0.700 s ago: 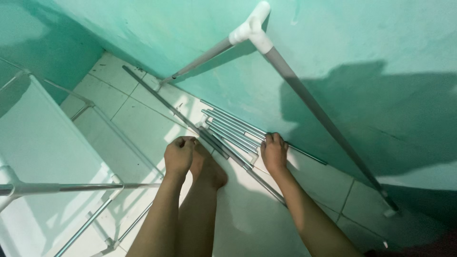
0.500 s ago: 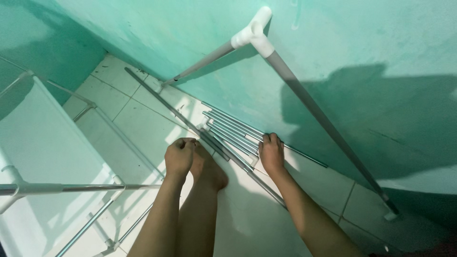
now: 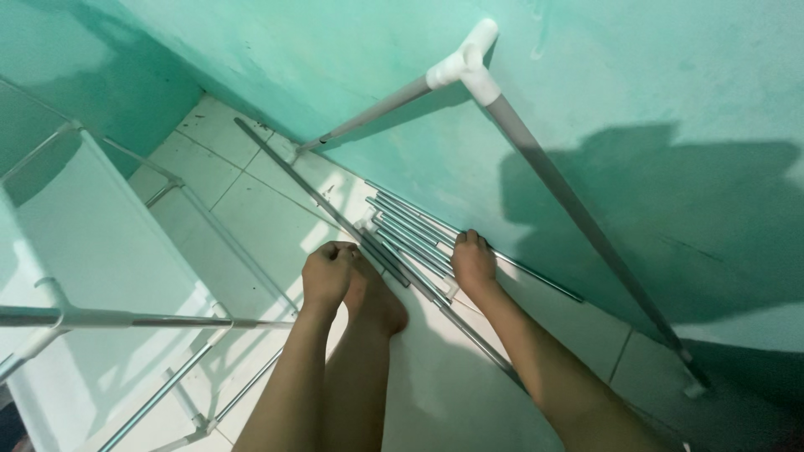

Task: The person assembles a fabric shelving unit, fitting metal tubes into white plastic corner joints and threading the tubes through fabric shelf sleeves. They attach side bars, press joints into place, and reposition the unit next to a clothing shelf.

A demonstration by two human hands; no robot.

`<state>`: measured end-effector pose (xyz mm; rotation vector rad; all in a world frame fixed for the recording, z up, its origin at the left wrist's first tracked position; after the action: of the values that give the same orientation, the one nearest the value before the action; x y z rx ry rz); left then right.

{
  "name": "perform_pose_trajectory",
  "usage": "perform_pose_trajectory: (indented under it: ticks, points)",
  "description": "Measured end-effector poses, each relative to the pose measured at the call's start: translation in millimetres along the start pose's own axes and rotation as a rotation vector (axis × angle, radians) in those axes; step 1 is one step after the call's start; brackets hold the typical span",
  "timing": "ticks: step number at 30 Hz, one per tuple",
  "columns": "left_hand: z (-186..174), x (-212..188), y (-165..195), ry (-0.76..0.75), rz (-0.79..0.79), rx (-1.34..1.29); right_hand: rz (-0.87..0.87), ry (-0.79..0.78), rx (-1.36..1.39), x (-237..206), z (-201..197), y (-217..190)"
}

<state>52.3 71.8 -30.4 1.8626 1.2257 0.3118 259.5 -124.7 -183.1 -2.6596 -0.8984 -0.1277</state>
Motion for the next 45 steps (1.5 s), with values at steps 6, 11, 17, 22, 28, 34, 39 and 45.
perform_pose_trajectory:
  ticks: [6, 11, 17, 22, 28, 34, 39, 45]
  points:
    - [0.7, 3.7, -2.0, 0.013, 0.03, 0.013, -0.044, -0.27, -0.194, 16.5, 28.9, 2.7]
    - [3.3, 8.8, -6.4, -0.009, 0.048, 0.002, -0.088, -0.353, -0.175, 29.4, 47.8, 8.4]
    - [15.7, 26.8, -2.6, 0.017, 0.146, -0.014, -0.114, -0.304, -0.027, 21.4, 16.6, 15.0]
    - [24.1, 44.5, 18.1, 0.105, 0.22, -0.099, -0.248, -0.288, 0.264, 3.5, -73.2, -25.2]
    - [2.3, 36.1, 106.5, 0.172, 0.373, -0.278, -0.324, 0.021, 0.613, 12.0, -215.3, -122.8]
    - [-117.9, -80.3, 195.0, 0.147, 0.52, -0.541, -0.49, 0.206, 0.883, 13.5, -342.7, -213.8]
    - [-247.3, -192.3, 218.7, 0.269, 0.737, -0.436, -0.523, -0.044, 1.224, 8.3, -410.2, -289.1]
    - [-342.4, -263.9, 207.1, 0.144, 0.888, -0.389, -0.56, -0.199, 1.098, 26.2, -482.8, -393.2]
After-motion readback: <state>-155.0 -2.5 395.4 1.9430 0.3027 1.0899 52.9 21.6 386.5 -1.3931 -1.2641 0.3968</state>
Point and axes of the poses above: each hand's wrist, its own x-axis towards the middle knuckle, its own z-axis out of the palm, y = z × x, the point moved 8 cm from there along x, towards the middle knuckle, and after that the axes turned 3 degrees about y, right-handed, at the moved point
